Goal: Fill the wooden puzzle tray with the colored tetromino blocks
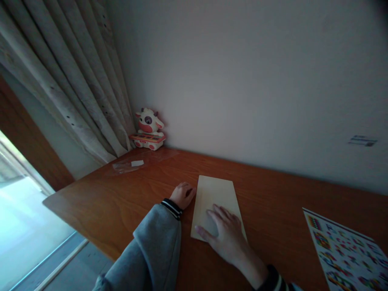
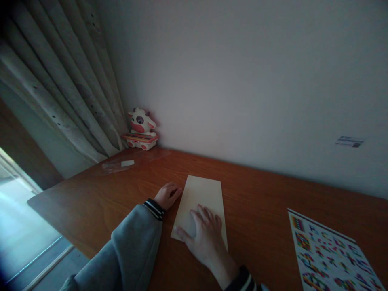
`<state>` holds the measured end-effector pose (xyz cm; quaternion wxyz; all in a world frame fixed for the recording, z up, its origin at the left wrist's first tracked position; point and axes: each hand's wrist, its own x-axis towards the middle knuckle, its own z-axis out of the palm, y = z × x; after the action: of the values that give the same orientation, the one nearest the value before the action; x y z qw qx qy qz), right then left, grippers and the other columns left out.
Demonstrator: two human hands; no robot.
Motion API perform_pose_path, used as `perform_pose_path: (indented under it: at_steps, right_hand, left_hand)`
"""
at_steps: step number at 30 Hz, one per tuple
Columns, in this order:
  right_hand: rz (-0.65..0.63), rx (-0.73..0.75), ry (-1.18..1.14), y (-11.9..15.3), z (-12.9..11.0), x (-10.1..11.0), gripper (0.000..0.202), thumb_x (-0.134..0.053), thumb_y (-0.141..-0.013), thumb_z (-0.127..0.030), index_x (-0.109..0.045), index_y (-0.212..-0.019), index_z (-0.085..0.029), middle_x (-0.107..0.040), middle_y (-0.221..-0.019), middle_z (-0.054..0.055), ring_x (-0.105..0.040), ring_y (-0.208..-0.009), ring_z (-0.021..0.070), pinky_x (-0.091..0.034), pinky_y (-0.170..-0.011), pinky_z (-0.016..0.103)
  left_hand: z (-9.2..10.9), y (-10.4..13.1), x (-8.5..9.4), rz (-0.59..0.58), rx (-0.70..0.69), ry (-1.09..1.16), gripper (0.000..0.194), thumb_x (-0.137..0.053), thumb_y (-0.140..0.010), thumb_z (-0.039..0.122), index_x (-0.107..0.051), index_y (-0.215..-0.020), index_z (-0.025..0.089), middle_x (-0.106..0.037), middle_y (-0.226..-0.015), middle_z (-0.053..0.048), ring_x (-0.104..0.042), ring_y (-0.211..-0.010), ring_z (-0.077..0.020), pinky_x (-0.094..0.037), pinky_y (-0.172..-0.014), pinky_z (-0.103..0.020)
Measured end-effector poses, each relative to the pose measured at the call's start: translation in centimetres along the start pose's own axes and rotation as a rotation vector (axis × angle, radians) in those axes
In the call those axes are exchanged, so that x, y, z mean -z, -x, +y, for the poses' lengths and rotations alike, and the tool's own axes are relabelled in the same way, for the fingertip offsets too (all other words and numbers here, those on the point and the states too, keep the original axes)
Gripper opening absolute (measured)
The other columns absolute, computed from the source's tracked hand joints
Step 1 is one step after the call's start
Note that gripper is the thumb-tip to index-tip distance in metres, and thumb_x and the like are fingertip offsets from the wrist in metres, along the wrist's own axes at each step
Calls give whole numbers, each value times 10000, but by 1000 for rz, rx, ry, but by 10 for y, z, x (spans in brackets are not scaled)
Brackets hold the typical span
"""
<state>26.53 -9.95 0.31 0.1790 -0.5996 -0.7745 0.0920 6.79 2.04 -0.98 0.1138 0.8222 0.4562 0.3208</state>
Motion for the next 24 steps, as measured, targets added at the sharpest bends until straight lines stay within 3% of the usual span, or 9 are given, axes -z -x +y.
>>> perform_pose_path:
  at_steps: [3, 6, 10, 13, 17, 21, 24]
  right_hand:
    - [146, 4, -50, -16, 30, 6, 533, -401, -944, -587, -661, -1151, -171, -665, -1223, 161, -612, -1156, 300, -456, -1009, 458]
    - [325, -89, -32, -24, 67, 2, 472, -429, -940, -517, -623, -1178, -159, -657, -1225, 174, -625, -1130, 319, -464, -987, 493]
    - [338, -149, -97, -18, 96, -7, 530, -392, -940, -554, -620, -1174, -137, -673, -1213, 184, -633, -1125, 314, -463, -992, 485]
    - [333, -218, -77, -13, 96, -6, 598, -387, -920, -591, -599, -1228, -124, -663, -1243, 181, -622, -1136, 329, -457, -987, 491]
    - [308, -361, -32, -11, 90, -3, 647, -382, -873, -650, -621, -1225, -162, -666, -1245, 168, -585, -1165, 399, -399, -991, 594]
    - [328, -426, -176, -12, 87, -4, 710, -396, -827, -689, -624, -1237, -156, -663, -1254, 177, -578, -1184, 407, -336, -1037, 625]
    - [378, -471, -387, -11, 83, -2, 744, -443, -795, -711, -612, -1253, -150, -675, -1232, 180, -605, -1163, 385, -378, -1036, 579]
  left_hand:
    - [1, -8, -5, -20, -13, -54, 378, -401, -976, 384, -694, -850, 182, -696, -873, -97, -638, -848, -220, -481, -851, -353]
    - [3, -13, -9, -47, -19, -100, 350, -417, -976, 354, -705, -864, 189, -714, -859, -87, -651, -824, -214, -482, -840, -348]
    - [9, -11, -11, -66, -14, -146, 315, -436, -969, 332, -722, -920, 209, -744, -907, -68, -661, -868, -218, -478, -852, -344]
    - [13, -6, -10, -72, 3, -165, 299, -457, -957, 324, -733, -963, 210, -756, -936, -64, -667, -895, -226, -480, -856, -344]
    - [19, -1, -10, -59, 25, -167, 295, -466, -953, 334, -737, -1002, 226, -761, -981, -55, -676, -921, -229, -489, -865, -345]
    - [26, 4, -13, -40, 10, -98, 290, -479, -941, 345, -734, -1014, 228, -764, -978, -49, -691, -882, -219, -498, -874, -340]
    - [31, 6, -13, -10, 70, -3, 288, -493, -930, 353, -733, -1015, 220, -765, -933, -45, -698, -822, -199, -516, -803, -301]
